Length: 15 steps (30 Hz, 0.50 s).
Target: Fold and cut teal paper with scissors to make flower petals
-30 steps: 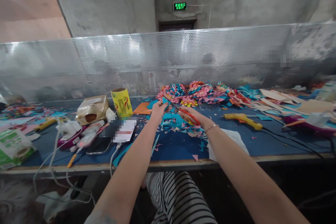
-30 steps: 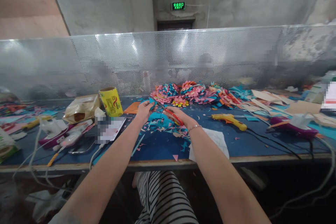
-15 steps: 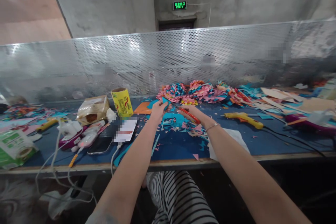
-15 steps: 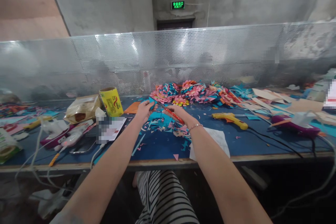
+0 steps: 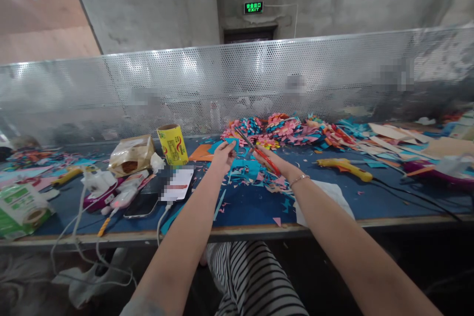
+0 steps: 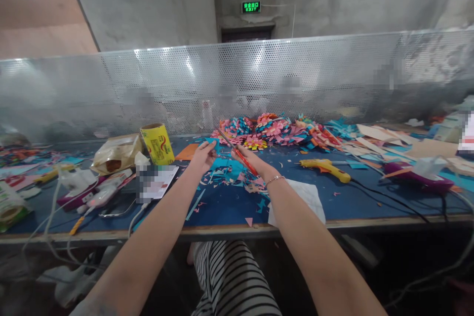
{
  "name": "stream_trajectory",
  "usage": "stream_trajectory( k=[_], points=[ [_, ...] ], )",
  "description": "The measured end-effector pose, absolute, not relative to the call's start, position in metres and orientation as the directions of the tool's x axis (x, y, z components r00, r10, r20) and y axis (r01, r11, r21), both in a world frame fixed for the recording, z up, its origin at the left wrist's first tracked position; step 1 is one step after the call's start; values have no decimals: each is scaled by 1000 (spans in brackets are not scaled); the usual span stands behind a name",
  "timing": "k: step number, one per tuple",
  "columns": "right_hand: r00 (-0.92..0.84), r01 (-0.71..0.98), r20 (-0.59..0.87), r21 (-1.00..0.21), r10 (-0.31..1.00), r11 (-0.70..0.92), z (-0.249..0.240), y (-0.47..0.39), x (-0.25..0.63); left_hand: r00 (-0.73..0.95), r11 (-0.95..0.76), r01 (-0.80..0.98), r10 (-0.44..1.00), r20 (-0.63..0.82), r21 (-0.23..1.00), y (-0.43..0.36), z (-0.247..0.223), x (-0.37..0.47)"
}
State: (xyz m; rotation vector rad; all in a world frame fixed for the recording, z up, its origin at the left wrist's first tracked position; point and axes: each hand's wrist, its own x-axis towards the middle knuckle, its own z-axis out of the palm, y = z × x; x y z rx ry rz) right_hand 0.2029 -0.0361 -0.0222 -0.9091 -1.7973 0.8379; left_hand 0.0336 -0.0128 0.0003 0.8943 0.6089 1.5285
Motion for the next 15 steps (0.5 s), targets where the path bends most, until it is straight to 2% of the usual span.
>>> stream_trajectory(
  k=[3,6,10,15],
  points=[
    [-330,141,341,-904,880,403,-23,-40,197,4,-98,-624,992,129,775,-16,4,36],
    [-341,87,322,-925,883,370,-24,-42,191,22,-65,-631,995,101,773,-17,5,38],
    [-375,35,332,-928,865,371,-25,-42,188,35,-66,-635,993,115,770,-20,6,39],
    [-410,53,364,-906,836,420,-28,-40,189,31,-69,-626,993,113,777,-23,8,40]
  ],
)
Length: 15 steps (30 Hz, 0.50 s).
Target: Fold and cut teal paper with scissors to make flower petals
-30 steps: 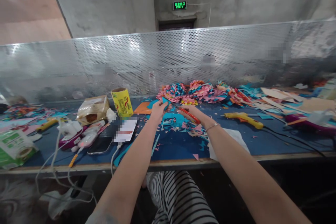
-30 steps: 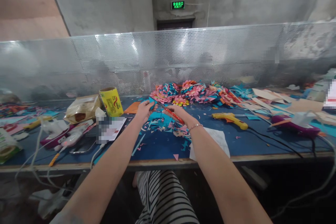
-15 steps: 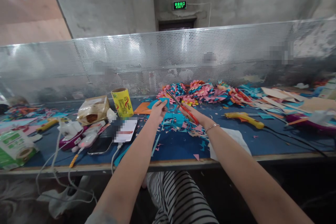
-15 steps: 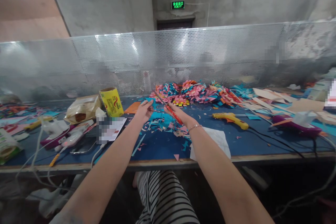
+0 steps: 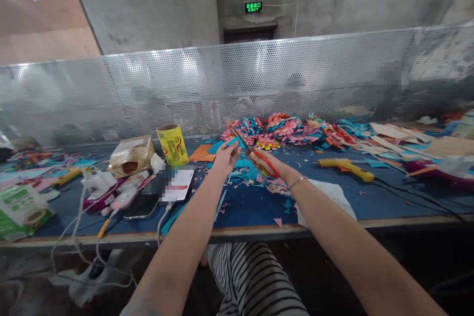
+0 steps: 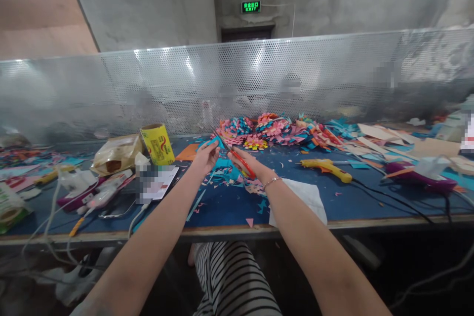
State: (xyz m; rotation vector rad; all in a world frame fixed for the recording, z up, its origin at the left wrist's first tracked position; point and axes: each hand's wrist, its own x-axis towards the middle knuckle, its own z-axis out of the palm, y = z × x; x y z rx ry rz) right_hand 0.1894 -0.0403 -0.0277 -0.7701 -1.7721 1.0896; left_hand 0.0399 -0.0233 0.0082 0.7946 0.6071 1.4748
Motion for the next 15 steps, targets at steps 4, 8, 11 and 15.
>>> stream_trajectory(
  k=[4,8,11,15],
  points=[
    [-408,55,385,-895,828,444,-29,-39,188,24,-76,-602,993,113,795,-24,9,41],
    [-401,94,411,-871,819,483,-29,-40,185,18,-88,-593,992,123,800,-23,8,41],
    [-400,134,435,-843,806,521,-29,-40,184,17,-86,-594,993,120,800,-23,8,42],
    [-380,190,431,-830,818,525,-28,-39,184,23,-93,-590,991,131,802,-22,7,42]
  ],
)
